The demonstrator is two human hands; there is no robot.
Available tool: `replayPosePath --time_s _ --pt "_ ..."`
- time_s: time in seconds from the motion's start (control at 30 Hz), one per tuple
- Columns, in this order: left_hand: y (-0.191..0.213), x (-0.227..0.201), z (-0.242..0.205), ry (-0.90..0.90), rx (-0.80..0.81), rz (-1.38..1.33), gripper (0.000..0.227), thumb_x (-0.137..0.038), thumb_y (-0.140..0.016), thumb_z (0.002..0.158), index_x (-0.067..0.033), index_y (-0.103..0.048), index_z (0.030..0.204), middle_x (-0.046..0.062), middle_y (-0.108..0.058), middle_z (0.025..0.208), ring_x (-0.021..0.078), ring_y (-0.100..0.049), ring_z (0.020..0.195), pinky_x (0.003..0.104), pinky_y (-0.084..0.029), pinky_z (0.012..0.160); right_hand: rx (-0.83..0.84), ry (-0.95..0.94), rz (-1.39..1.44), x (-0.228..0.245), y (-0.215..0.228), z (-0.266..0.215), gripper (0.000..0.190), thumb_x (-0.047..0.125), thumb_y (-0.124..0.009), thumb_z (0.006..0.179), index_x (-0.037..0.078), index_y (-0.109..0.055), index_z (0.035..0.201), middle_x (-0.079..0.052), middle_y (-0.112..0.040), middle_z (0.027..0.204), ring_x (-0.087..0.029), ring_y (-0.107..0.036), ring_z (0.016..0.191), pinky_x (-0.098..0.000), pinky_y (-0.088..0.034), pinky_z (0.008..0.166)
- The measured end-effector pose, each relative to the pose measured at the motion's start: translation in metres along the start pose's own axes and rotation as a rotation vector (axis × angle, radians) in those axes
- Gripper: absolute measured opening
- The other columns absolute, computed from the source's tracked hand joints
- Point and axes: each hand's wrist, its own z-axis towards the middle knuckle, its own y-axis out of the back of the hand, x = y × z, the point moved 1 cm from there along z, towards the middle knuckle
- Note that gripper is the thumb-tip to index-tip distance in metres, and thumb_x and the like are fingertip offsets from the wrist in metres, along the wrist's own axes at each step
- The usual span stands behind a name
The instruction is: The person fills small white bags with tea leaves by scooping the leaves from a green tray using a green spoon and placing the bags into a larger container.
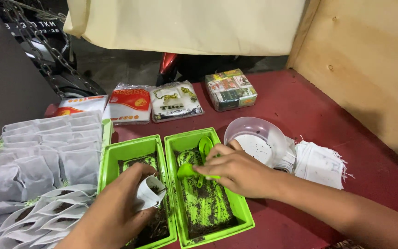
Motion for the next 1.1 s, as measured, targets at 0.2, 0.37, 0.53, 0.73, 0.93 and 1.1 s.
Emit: replayPosePath --time_s 0.2,0.37,0.53,0.73,0.93,1.1 --pt "-0.005 0.017 0.002 -0.179 -0.074 -0.075 0.070 -0.008 -0.082 0.067 -0.0188 -0.057 0.131 -0.001 -0.072 0.126 0.0118 -0.069 0.111 0.027 -0.049 0.097 0.116 0.152 0.074 0.027 0.020 -0.025 0.052 0.019 -0.070 0.096 0.017 -0.055 0.146 0.004 -0.078 0.109 -0.021 -0.057 0.103 -0.0405 -0.030 0.082" --pt "0.000 0.012 0.000 -0.055 -0.038 -0.059 0.063 -0.012 -0.082 0.071 -0.0251 -0.059 0.128 -0.007 -0.074 0.117 0.0102 -0.070 0.092 0.026 -0.054 0.081 0.144 0.225 0.128 0.047 0.039 -0.025 0.031 0.013 -0.061 0.102 0.007 -0.065 0.132 -0.006 -0.071 0.100 -0.026 -0.057 0.094 -0.0419 -0.036 0.080" --pt "0.003 0.009 -0.002 0.068 0.004 -0.070 0.057 -0.012 -0.080 0.073 -0.0289 -0.061 0.123 -0.008 -0.074 0.109 0.0100 -0.064 0.078 0.026 -0.054 0.071 0.063 0.214 0.131 0.045 0.055 -0.014 0.024 0.001 -0.062 0.097 0.003 -0.070 0.119 -0.006 -0.063 0.084 -0.023 -0.058 0.084 -0.0381 -0.045 0.082" --pt "-0.001 0.021 -0.002 -0.076 -0.056 -0.101 0.066 -0.008 -0.080 0.069 -0.0228 -0.060 0.130 -0.005 -0.073 0.121 0.0088 -0.071 0.104 0.025 -0.054 0.086 0.120 0.238 -0.341 0.023 0.050 -0.009 0.024 0.018 -0.064 0.099 0.010 -0.072 0.120 -0.001 -0.062 0.082 -0.025 -0.051 0.082 -0.0390 -0.037 0.078" --pt "-0.001 0.021 0.000 -0.056 -0.052 -0.128 0.066 -0.005 -0.077 0.066 -0.0228 -0.062 0.128 -0.006 -0.076 0.118 0.0076 -0.071 0.104 0.023 -0.052 0.087 0.194 0.342 -0.645 0.030 0.035 -0.012 0.019 0.015 -0.066 0.094 0.004 -0.071 0.108 -0.001 -0.065 0.079 -0.024 -0.053 0.078 -0.0404 -0.035 0.073" --pt "0.003 0.011 -0.003 -0.003 -0.021 -0.101 0.060 -0.009 -0.076 0.069 -0.0247 -0.062 0.125 -0.007 -0.076 0.113 0.0078 -0.072 0.089 0.026 -0.056 0.074 0.346 0.271 -0.517 0.061 0.034 -0.016 0.009 0.013 -0.070 0.091 0.008 -0.066 0.086 -0.004 -0.064 0.075 -0.026 -0.056 0.076 -0.0436 -0.038 0.078"
